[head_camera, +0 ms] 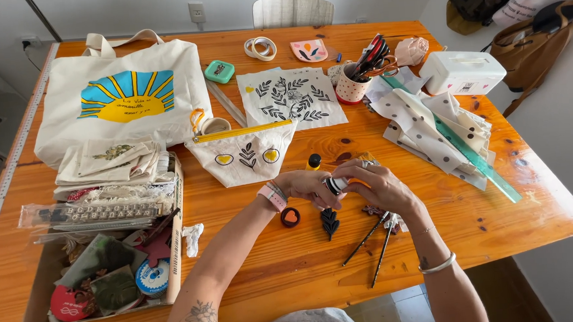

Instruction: Applying a stamped heart design to a fabric pouch and then washing the stamps and brushes in a sink.

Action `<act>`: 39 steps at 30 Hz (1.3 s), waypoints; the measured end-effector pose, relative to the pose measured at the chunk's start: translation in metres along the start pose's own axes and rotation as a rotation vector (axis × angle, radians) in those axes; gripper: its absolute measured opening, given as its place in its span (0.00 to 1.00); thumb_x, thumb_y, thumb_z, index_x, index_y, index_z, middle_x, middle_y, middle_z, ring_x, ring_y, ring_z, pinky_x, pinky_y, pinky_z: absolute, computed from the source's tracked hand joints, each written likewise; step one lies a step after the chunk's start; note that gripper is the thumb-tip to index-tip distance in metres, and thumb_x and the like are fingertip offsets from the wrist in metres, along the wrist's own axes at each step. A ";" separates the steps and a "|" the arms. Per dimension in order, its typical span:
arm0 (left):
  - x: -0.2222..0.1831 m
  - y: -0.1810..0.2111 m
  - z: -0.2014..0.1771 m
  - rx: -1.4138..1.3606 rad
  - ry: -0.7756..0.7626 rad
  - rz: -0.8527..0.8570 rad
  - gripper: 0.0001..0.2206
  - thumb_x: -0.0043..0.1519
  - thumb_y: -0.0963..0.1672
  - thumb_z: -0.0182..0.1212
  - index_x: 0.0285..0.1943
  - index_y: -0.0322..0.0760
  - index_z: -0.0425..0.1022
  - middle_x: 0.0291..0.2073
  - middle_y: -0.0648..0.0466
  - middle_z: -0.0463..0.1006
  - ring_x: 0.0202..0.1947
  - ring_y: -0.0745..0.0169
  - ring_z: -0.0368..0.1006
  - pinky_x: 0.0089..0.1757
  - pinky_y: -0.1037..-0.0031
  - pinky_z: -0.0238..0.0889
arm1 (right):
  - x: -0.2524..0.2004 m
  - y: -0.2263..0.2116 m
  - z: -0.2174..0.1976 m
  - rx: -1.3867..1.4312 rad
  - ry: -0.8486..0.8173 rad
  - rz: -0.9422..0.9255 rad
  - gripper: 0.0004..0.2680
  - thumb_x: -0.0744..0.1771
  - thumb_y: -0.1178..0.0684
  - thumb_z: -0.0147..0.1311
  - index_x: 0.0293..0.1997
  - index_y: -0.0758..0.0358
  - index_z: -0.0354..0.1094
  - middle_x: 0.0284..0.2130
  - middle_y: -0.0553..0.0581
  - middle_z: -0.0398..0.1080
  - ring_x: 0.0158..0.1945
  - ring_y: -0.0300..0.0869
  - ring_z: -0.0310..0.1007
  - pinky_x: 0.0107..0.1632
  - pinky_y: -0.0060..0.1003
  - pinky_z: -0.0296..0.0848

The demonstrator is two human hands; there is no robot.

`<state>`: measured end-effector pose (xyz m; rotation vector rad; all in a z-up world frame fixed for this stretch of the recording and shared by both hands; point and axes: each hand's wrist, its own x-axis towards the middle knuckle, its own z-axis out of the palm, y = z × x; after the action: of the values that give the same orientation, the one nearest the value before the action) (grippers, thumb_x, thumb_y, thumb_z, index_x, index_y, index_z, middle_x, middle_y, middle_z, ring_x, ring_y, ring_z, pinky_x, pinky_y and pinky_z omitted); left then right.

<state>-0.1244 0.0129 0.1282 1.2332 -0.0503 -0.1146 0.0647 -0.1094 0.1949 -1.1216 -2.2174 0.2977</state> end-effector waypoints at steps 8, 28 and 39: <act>0.015 0.010 0.014 0.709 0.500 -0.050 0.14 0.55 0.43 0.68 0.20 0.44 0.67 0.12 0.58 0.62 0.16 0.70 0.52 0.25 0.76 0.46 | -0.027 0.063 0.031 -0.328 0.016 0.106 0.13 0.74 0.41 0.50 0.52 0.59 0.73 0.32 0.59 0.74 0.35 0.54 0.82 0.41 0.47 0.83; 0.034 0.011 0.015 0.920 0.796 0.059 0.10 0.58 0.39 0.60 0.27 0.42 0.63 0.10 0.57 0.59 0.11 0.76 0.51 0.21 0.86 0.47 | -0.010 0.068 0.043 -0.283 0.176 0.562 0.26 0.74 0.36 0.43 0.13 0.56 0.49 0.05 0.54 0.49 0.13 0.45 0.53 0.26 0.42 0.57; 0.040 0.003 0.011 0.724 0.603 0.141 0.13 0.57 0.44 0.68 0.25 0.41 0.65 0.17 0.56 0.64 0.22 0.65 0.61 0.30 0.72 0.58 | -0.027 0.094 0.036 -0.312 0.098 0.294 0.19 0.72 0.34 0.50 0.26 0.56 0.61 0.16 0.64 0.64 0.27 0.62 0.74 0.34 0.50 0.72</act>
<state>-0.0858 -0.0016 0.1335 1.9345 0.3758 0.4374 0.1150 -0.0702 0.1126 -1.5990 -2.0567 0.0142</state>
